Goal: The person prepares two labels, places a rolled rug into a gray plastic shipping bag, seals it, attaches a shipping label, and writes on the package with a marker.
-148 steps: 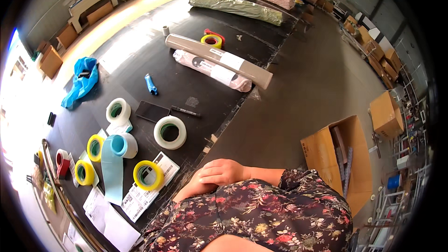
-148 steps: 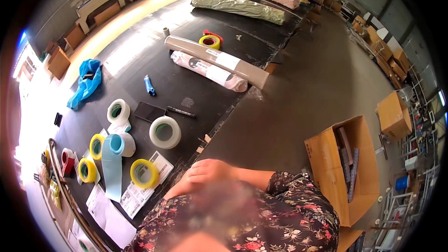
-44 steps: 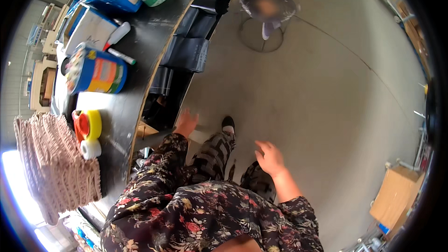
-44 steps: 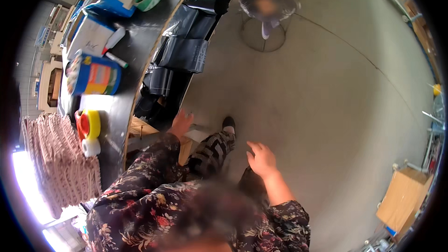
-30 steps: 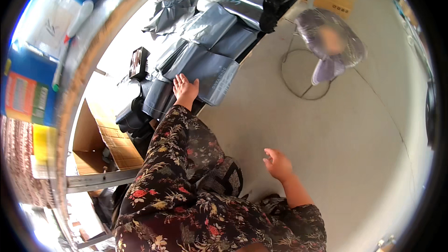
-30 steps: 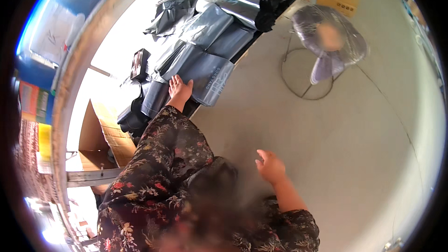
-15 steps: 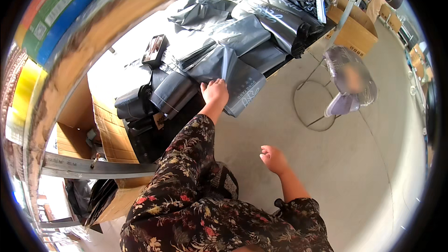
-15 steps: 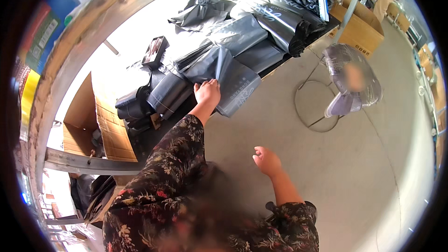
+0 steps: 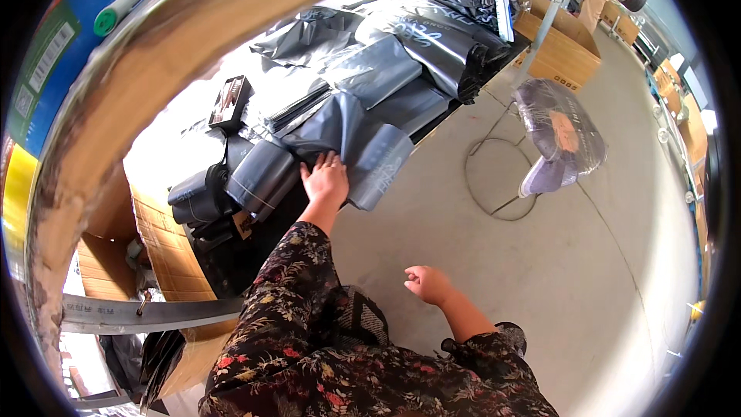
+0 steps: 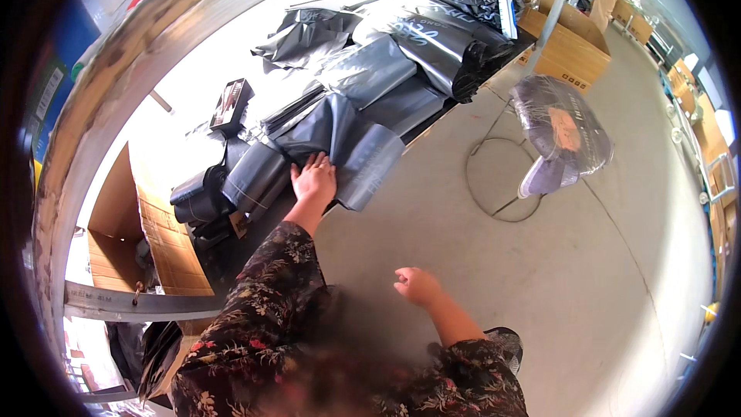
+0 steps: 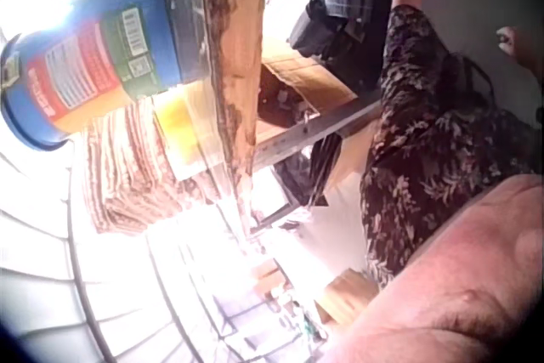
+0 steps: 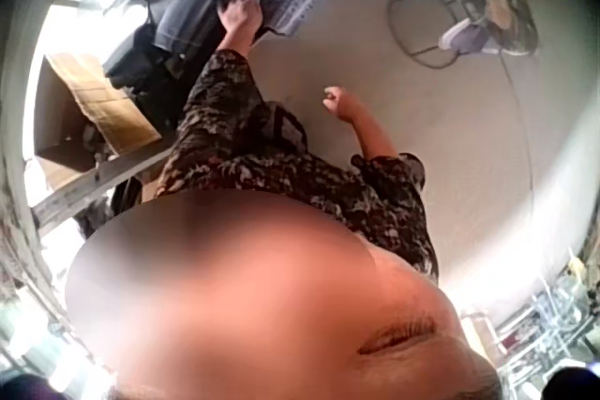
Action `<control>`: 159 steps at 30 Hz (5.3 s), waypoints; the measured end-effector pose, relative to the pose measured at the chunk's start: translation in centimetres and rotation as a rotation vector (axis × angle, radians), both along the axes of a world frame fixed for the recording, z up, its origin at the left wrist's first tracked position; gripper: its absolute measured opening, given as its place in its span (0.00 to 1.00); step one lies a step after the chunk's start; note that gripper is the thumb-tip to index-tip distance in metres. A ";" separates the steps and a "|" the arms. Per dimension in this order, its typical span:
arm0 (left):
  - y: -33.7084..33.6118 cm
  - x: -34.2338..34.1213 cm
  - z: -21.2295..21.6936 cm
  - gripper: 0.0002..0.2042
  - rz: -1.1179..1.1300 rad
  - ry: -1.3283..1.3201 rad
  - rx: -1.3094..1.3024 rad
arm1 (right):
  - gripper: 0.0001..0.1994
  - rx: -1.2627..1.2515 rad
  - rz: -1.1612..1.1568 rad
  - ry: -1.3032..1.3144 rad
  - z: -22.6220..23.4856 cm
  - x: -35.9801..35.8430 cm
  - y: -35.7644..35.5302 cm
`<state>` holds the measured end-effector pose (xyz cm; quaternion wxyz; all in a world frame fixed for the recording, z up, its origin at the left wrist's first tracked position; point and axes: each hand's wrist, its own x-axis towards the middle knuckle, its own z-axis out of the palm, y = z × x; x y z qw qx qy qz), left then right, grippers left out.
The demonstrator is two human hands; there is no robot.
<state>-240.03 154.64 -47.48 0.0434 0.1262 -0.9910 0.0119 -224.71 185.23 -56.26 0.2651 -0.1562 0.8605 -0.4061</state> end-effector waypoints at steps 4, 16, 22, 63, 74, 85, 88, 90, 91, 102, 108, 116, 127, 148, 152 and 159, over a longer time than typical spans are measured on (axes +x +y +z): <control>-2.9 -0.8 1.4 0.22 0.054 -0.046 -0.008 | 0.22 -0.028 -0.065 -0.033 -1.5 0.8 2.3; 4.5 -0.7 1.7 0.18 -0.169 0.265 0.136 | 0.22 -0.072 -0.135 -0.233 -5.0 3.7 3.6; 4.2 -1.1 1.1 0.24 -0.038 0.048 0.195 | 0.23 -0.114 -0.190 -0.209 -3.7 2.7 4.6; 0.4 0.4 4.4 0.21 0.189 -0.067 0.002 | 0.16 -0.146 -0.200 -0.562 -12.1 5.6 4.6; 6.9 0.0 5.6 0.21 -0.045 0.366 0.711 | 0.17 -0.379 -0.191 -0.321 -8.0 -1.7 3.6; 2.8 5.2 3.7 0.14 -0.264 0.149 -0.468 | 0.21 -0.130 -0.097 -0.370 2.0 -1.5 5.5; 9.4 12.0 7.2 0.34 -0.211 -0.010 0.360 | 0.25 0.021 0.133 -0.268 7.9 0.0 6.1; 11.0 20.2 8.3 0.38 -0.352 -0.196 0.310 | 0.27 0.044 0.358 -0.151 12.5 1.2 5.5; 12.8 23.2 11.3 0.37 -0.375 -0.302 0.389 | 0.27 0.020 0.398 -0.183 16.0 1.2 6.0; -1.0 44.4 49.2 0.27 -0.079 -0.762 0.765 | 0.18 -0.381 1.047 0.141 74.6 2.0 -5.6; -10.2 50.6 60.9 0.30 -0.001 -0.404 0.947 | 0.17 -0.006 0.974 0.805 84.9 -1.4 -30.5; -18.3 58.6 54.4 0.30 0.338 0.031 0.985 | 0.22 0.337 0.517 0.800 71.4 -10.2 -58.5; -20.3 66.1 49.5 0.31 0.519 -0.034 0.894 | 0.29 0.529 0.281 0.751 63.4 -9.5 -66.7; -19.4 64.9 42.7 0.29 0.782 -0.001 1.067 | 0.17 0.220 0.201 0.832 61.4 -15.3 -68.0; -18.5 65.7 42.6 0.29 0.804 0.024 1.074 | 0.12 0.133 0.243 0.818 62.0 -13.4 -67.8; -17.9 63.6 44.7 0.29 0.784 0.059 1.084 | 0.20 -0.172 0.066 0.880 62.2 -14.2 -66.7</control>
